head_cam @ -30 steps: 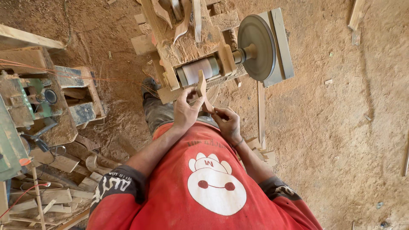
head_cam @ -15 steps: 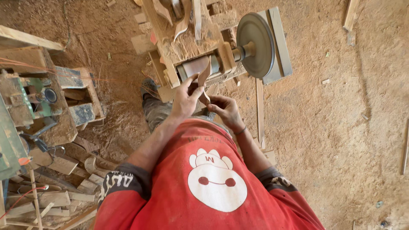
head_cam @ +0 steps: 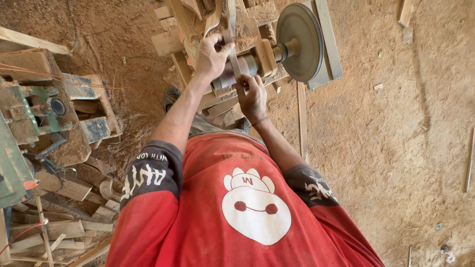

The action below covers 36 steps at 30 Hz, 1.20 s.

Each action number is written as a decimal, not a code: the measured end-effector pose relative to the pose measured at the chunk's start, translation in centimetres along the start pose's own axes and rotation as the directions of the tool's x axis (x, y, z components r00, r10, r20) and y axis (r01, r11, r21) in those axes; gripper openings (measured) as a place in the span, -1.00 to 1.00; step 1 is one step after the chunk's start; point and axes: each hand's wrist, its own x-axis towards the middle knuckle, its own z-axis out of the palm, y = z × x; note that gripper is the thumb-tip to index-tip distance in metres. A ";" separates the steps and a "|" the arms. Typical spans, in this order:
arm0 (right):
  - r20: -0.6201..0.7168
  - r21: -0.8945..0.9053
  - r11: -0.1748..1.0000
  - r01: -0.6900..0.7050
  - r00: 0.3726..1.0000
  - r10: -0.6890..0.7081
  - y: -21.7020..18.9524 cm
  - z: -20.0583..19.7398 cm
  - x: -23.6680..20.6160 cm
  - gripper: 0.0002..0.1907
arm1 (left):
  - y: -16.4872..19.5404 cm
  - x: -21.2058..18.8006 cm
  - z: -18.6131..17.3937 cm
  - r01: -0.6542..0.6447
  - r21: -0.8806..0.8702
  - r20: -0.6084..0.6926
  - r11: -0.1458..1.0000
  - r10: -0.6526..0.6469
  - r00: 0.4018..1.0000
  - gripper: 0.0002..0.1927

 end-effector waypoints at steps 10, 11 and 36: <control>-0.017 -0.018 0.999 0.048 0.999 -0.049 -1.0 -0.5 2.9 -0.75 | 1.3 2.0 0.1 -0.299 0.189 -0.056 0.935 0.315 0.948 -0.89; -0.025 -0.033 0.998 0.051 0.998 -0.051 -1.1 -0.5 2.9 -0.76 | 1.4 2.0 0.1 -0.327 0.200 -0.062 0.924 0.345 0.937 -0.89; -0.015 0.093 0.995 -0.036 0.999 0.038 -1.2 -1.5 5.2 -0.79 | 2.8 2.6 0.0 -0.183 0.133 -0.060 0.974 0.192 0.980 -0.89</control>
